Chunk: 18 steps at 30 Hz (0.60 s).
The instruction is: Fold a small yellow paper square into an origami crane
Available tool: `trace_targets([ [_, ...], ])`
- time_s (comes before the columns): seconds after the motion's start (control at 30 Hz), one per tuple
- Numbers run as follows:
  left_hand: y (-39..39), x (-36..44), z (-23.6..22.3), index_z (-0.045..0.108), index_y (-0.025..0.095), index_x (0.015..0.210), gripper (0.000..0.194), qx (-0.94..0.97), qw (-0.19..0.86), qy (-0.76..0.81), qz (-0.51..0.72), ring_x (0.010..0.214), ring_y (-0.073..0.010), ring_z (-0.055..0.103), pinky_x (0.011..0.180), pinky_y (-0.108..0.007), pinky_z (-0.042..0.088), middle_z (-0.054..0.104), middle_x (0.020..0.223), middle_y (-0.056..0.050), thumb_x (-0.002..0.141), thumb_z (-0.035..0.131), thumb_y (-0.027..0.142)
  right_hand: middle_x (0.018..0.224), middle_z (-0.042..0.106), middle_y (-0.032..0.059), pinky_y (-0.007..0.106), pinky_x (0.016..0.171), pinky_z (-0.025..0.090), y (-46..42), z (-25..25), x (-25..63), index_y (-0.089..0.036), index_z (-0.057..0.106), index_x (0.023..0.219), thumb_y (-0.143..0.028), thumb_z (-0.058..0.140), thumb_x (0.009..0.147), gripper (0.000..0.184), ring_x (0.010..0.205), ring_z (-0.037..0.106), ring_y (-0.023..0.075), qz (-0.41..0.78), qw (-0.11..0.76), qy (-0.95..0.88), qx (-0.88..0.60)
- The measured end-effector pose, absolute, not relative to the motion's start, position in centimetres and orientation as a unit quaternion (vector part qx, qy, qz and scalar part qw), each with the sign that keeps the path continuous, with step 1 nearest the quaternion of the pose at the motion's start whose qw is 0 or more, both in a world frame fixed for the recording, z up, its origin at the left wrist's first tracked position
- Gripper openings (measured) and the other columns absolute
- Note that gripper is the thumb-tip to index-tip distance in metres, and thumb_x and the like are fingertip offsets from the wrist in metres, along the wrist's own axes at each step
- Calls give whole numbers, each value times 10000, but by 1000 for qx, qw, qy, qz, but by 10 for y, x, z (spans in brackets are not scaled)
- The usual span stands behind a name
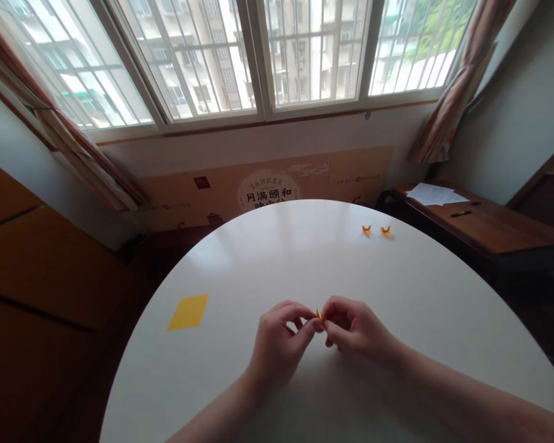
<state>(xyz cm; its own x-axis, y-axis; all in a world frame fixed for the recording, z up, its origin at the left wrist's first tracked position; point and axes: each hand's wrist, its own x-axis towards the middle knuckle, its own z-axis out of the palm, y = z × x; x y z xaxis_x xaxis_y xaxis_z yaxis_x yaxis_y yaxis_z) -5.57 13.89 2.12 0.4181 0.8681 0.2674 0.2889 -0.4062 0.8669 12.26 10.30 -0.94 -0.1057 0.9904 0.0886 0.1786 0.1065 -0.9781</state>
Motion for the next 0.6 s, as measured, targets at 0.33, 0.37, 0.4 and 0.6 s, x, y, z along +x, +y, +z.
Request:
trace_targets([
  [0.33, 136, -53, 21, 746, 192, 758, 103, 742, 379, 399, 382, 630, -147, 635, 535, -220, 503, 710, 772, -54, 820, 726, 272, 649, 648, -18, 221, 512, 435, 96, -3, 125, -214, 605, 807, -181, 604, 836, 45, 546, 601, 127, 364, 439, -642, -512],
  [0.37, 136, -53, 21, 746, 192, 762, 97, 744, 373, 400, 384, 627, -146, 635, 538, -222, 507, 711, 779, -54, 818, 726, 268, 654, 649, -19, 219, 515, 435, 96, -2, 125, -217, 604, 811, -175, 601, 832, 47, 545, 599, 124, 348, 440, -648, -515],
  [0.4, 136, -53, 22, 744, 191, 763, 90, 746, 369, 399, 385, 625, -145, 635, 542, -224, 511, 711, 783, -54, 817, 725, 260, 665, 653, -20, 216, 516, 436, 96, -1, 125, -219, 604, 816, -174, 598, 829, 48, 545, 599, 122, 333, 441, -653, -518],
  [0.6, 133, -53, 27, 703, 182, 735, 83, 748, 364, 410, 373, 623, -138, 622, 543, -217, 504, 689, 765, -43, 808, 670, 203, 694, 677, -9, 223, 534, 461, 93, 3, 123, -227, 625, 833, -201, 597, 847, 40, 576, 624, 136, 309, 437, -666, -519],
])
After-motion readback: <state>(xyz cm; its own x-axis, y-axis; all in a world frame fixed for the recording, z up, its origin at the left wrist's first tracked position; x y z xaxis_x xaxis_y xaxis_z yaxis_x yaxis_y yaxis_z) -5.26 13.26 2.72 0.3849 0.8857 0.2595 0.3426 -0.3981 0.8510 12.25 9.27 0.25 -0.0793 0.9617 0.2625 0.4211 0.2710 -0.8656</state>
